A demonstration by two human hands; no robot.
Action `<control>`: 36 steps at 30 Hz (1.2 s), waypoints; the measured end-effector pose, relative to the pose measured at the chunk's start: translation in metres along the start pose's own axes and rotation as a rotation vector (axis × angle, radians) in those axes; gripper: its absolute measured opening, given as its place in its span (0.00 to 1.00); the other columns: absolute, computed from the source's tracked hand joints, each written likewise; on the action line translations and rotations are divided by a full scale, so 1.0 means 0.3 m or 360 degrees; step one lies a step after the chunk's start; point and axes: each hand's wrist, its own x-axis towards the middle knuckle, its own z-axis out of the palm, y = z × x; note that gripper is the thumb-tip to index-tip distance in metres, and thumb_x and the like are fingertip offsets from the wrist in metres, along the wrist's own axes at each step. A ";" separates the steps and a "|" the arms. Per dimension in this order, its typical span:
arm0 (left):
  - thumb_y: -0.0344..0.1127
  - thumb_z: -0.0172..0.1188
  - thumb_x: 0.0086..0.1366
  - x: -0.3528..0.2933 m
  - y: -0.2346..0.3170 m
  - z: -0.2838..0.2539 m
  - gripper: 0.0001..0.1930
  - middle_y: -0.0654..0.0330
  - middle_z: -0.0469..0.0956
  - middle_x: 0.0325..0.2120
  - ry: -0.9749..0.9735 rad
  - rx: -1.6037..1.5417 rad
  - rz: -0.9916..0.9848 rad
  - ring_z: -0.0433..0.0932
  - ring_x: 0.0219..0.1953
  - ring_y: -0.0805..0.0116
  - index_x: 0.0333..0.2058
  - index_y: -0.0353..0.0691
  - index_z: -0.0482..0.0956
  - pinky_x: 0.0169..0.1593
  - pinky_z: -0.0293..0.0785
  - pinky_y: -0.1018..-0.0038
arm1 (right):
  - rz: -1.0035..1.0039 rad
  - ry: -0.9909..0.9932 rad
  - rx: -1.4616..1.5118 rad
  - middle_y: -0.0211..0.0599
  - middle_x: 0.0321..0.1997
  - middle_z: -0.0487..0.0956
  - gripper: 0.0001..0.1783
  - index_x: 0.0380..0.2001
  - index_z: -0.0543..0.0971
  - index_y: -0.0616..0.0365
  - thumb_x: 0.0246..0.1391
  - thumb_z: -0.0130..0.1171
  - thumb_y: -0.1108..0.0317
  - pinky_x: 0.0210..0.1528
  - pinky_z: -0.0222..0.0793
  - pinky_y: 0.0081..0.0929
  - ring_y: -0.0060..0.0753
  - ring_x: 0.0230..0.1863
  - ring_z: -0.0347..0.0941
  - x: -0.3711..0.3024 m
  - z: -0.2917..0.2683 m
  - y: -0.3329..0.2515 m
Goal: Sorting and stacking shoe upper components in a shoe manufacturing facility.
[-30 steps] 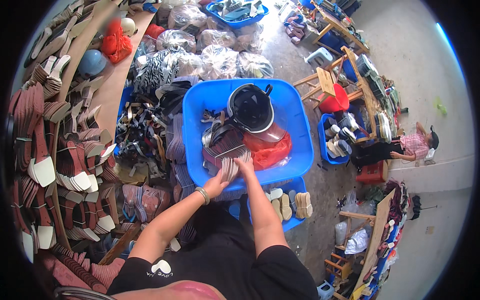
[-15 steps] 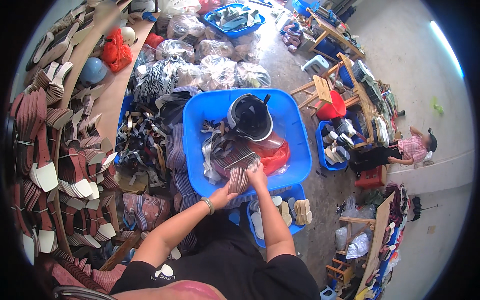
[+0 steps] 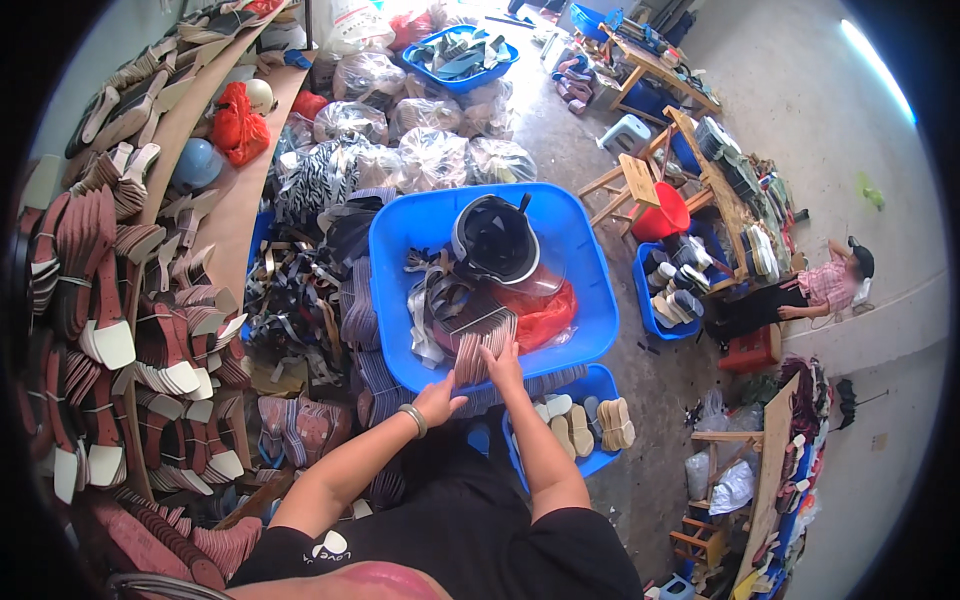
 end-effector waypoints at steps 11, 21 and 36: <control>0.44 0.55 0.59 -0.545 -0.190 0.036 0.31 0.42 0.70 0.49 0.0257 0.0061 0.0010 0.68 0.52 0.48 0.57 0.33 0.59 0.56 0.62 0.62 | -0.0565 0.0057 -0.0351 0.58 0.62 0.58 0.48 0.62 0.51 0.63 0.48 0.55 0.42 0.63 0.45 0.45 0.50 0.65 0.53 -0.244 0.048 0.015; 0.49 0.57 0.57 -1.147 -0.399 0.353 0.29 0.44 0.74 0.44 0.0371 -0.0346 -0.0876 0.72 0.48 0.50 0.52 0.36 0.67 0.50 0.68 0.63 | -0.0544 -0.0355 -0.0480 0.54 0.68 0.48 0.62 0.65 0.42 0.54 0.35 0.66 0.40 0.67 0.36 0.45 0.48 0.69 0.42 -0.255 -0.013 0.051; 0.46 0.53 0.59 -1.462 -0.288 0.433 0.23 0.49 0.75 0.44 0.0385 -0.0391 -0.1042 0.74 0.47 0.52 0.51 0.40 0.70 0.49 0.69 0.65 | -0.0439 -0.0655 -0.0548 0.51 0.70 0.41 0.68 0.66 0.38 0.53 0.31 0.66 0.36 0.68 0.32 0.43 0.47 0.71 0.35 -0.226 -0.033 0.032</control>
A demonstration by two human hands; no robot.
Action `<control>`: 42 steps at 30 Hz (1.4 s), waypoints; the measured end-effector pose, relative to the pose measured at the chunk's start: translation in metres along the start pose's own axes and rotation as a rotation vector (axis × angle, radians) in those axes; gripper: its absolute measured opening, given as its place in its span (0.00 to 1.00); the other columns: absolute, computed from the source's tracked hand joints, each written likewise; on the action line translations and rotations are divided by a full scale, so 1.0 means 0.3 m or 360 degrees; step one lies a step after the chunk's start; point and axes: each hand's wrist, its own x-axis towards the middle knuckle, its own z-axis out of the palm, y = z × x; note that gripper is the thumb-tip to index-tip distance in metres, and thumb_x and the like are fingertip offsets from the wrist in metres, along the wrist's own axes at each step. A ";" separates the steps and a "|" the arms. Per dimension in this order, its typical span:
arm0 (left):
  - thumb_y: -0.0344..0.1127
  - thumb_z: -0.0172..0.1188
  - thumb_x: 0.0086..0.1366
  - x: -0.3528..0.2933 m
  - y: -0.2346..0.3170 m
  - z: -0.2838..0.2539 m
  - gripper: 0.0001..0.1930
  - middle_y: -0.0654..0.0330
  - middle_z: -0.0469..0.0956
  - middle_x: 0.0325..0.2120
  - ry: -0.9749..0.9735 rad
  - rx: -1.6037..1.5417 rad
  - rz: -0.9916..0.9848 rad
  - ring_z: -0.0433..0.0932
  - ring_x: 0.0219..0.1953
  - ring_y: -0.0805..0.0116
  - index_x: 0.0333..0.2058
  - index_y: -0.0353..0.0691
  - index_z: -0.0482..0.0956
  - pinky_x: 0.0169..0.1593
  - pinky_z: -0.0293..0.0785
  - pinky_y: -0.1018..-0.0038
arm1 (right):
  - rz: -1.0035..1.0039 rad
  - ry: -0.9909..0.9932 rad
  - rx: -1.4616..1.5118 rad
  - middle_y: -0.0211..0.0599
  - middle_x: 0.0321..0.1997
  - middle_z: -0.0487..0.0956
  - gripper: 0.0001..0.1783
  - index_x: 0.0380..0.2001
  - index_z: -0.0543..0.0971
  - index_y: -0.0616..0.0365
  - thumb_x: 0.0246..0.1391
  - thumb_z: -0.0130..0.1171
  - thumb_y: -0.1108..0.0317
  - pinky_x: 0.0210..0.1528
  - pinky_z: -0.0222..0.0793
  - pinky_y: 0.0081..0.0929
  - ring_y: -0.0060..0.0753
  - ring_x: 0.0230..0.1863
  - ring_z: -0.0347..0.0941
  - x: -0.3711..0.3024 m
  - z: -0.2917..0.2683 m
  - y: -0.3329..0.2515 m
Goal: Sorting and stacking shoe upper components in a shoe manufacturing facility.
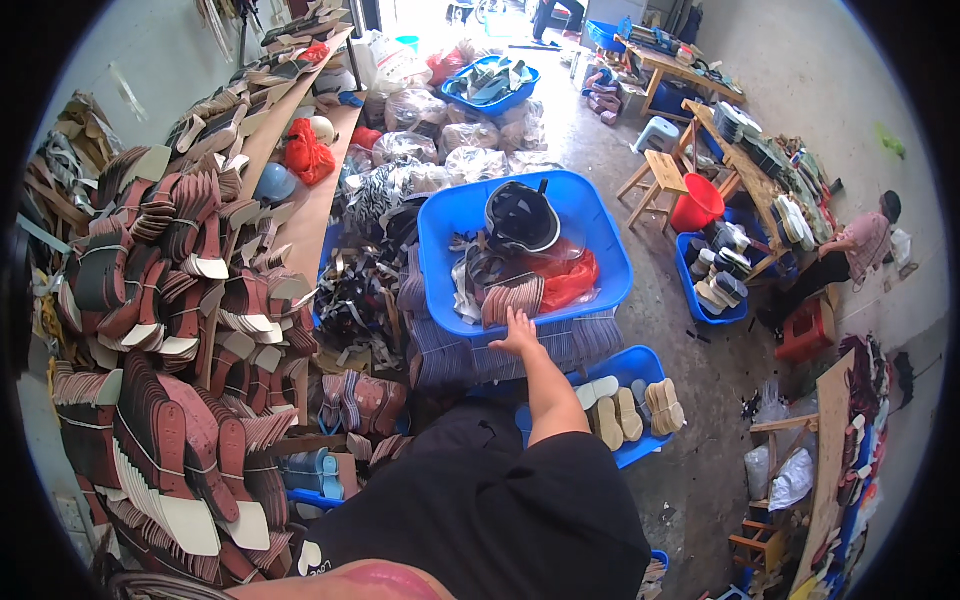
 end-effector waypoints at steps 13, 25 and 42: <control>0.45 0.53 0.59 -0.016 -0.017 0.000 0.22 0.50 0.76 0.44 -0.0046 0.0050 0.0007 0.74 0.47 0.53 0.50 0.40 0.71 0.49 0.69 0.65 | 0.0016 -0.0091 -0.0001 0.52 0.70 0.39 0.70 0.66 0.35 0.53 0.30 0.67 0.36 0.68 0.32 0.43 0.48 0.71 0.34 -0.004 -0.019 -0.002; 0.45 0.53 0.59 0.008 -0.026 -0.021 0.22 0.50 0.76 0.43 -0.0124 0.0135 0.0010 0.74 0.46 0.53 0.50 0.41 0.71 0.49 0.69 0.65 | -0.0005 -0.0082 -0.0003 0.54 0.69 0.40 0.69 0.66 0.35 0.53 0.30 0.67 0.37 0.68 0.31 0.44 0.49 0.71 0.33 -0.003 -0.010 0.001; 0.44 0.52 0.60 0.026 -0.043 0.036 0.21 0.51 0.76 0.43 -0.0197 0.0113 0.0007 0.74 0.46 0.53 0.49 0.41 0.72 0.50 0.69 0.65 | 0.0011 -0.0109 -0.0056 0.53 0.70 0.38 0.70 0.66 0.34 0.52 0.30 0.67 0.37 0.68 0.31 0.43 0.50 0.71 0.33 -0.005 -0.015 -0.007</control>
